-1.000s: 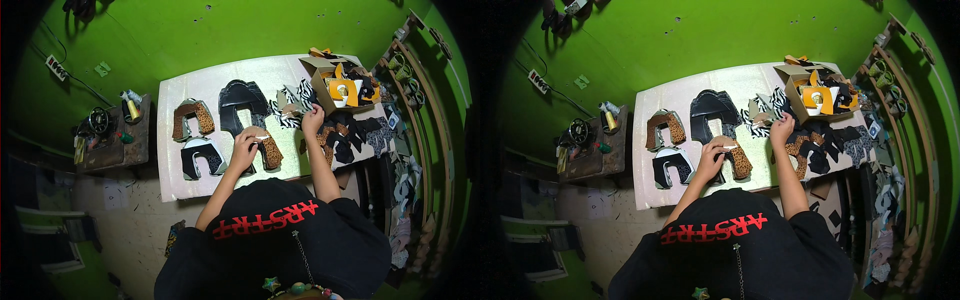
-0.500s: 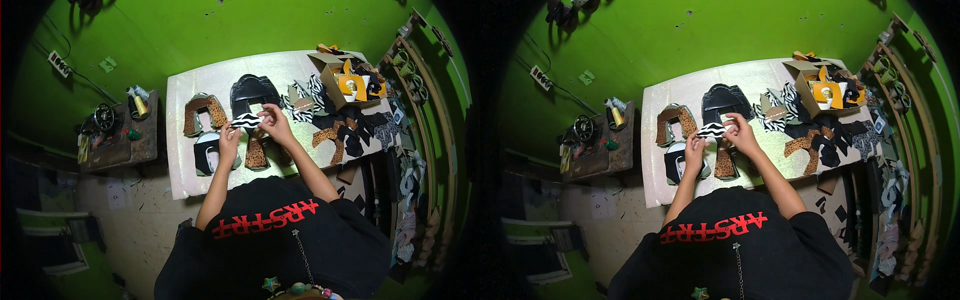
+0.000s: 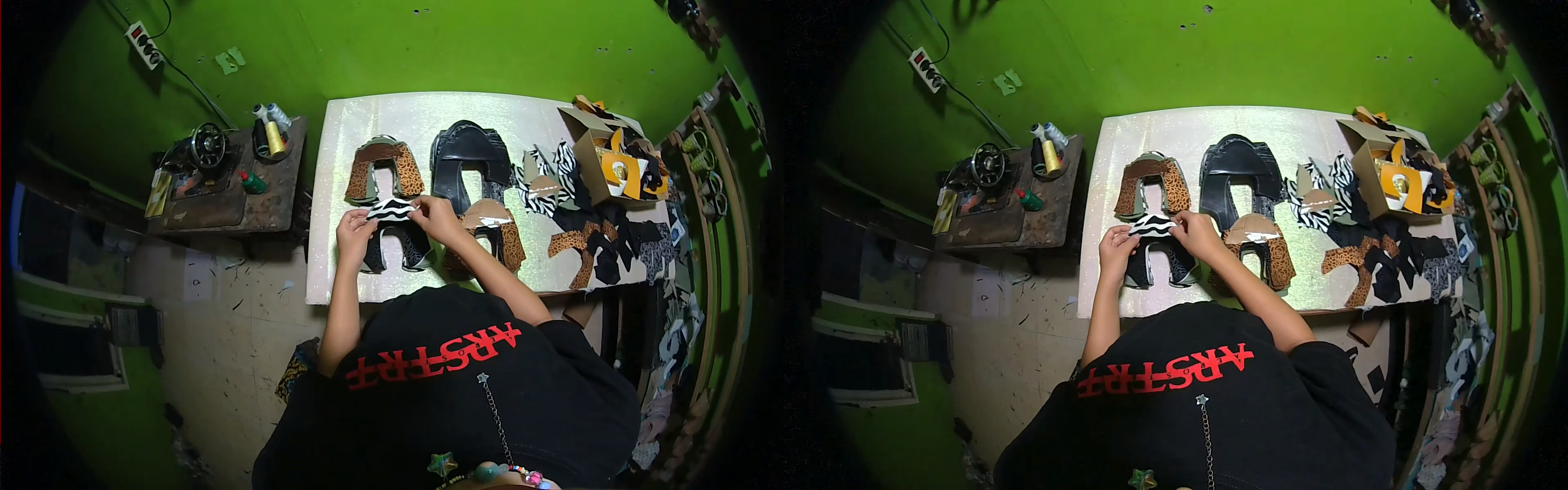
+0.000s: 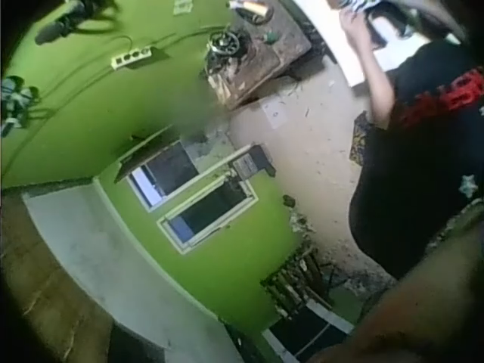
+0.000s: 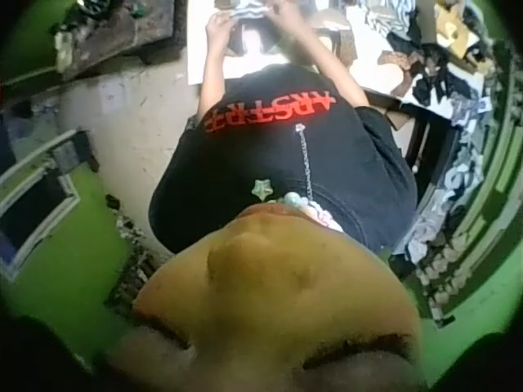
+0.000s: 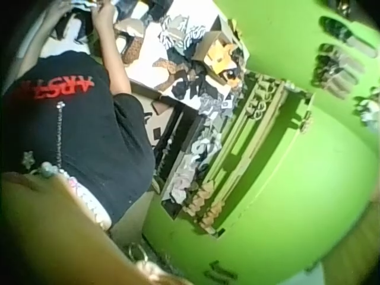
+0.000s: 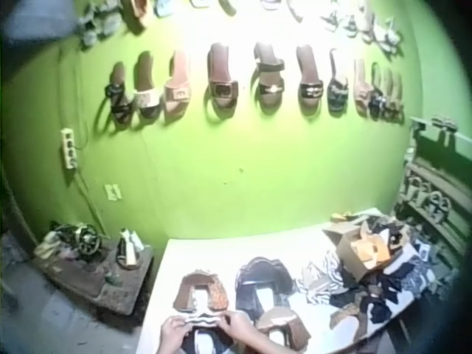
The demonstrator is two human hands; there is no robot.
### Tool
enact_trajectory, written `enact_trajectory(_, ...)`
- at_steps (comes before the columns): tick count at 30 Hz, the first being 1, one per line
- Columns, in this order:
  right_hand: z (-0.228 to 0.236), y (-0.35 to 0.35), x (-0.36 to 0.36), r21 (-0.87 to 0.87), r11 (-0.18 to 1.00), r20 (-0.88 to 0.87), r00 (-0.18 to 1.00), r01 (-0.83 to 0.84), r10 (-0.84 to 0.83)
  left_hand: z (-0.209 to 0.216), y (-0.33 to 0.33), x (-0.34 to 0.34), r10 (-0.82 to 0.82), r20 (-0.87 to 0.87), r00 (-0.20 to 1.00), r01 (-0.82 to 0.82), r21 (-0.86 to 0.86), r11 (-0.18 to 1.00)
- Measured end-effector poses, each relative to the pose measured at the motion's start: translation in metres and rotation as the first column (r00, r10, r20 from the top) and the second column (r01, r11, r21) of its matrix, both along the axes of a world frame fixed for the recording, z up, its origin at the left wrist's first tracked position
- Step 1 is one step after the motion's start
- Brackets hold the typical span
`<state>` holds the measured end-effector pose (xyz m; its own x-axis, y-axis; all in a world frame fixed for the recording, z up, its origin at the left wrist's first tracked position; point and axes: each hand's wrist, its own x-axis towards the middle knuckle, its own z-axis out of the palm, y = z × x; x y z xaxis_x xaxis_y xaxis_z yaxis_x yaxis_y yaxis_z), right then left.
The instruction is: Peeling adhesive backing and assembling patterned shoe upper components on a workbench.
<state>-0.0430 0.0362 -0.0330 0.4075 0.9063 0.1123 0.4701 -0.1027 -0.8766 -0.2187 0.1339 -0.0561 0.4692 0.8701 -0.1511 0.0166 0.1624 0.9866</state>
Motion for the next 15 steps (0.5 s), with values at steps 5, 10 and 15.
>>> enact_trajectory(5,-0.016,0.009,-0.015,0.034,0.999,0.231,0.972,-0.041,0.032,-0.019,0.008,-0.015,-0.019,-0.191,0.981,0.042,0.121,0.992)
enact_trajectory(10,-0.034,0.013,-0.019,-0.005,1.000,0.264,0.964,-0.017,0.017,-0.032,0.012,-0.010,0.062,-0.290,0.955,0.005,0.223,0.975)
enact_trajectory(15,-0.041,0.014,-0.021,-0.019,1.000,0.284,0.959,0.006,-0.001,-0.038,0.016,-0.007,0.077,-0.392,0.917,0.008,0.210,0.978)
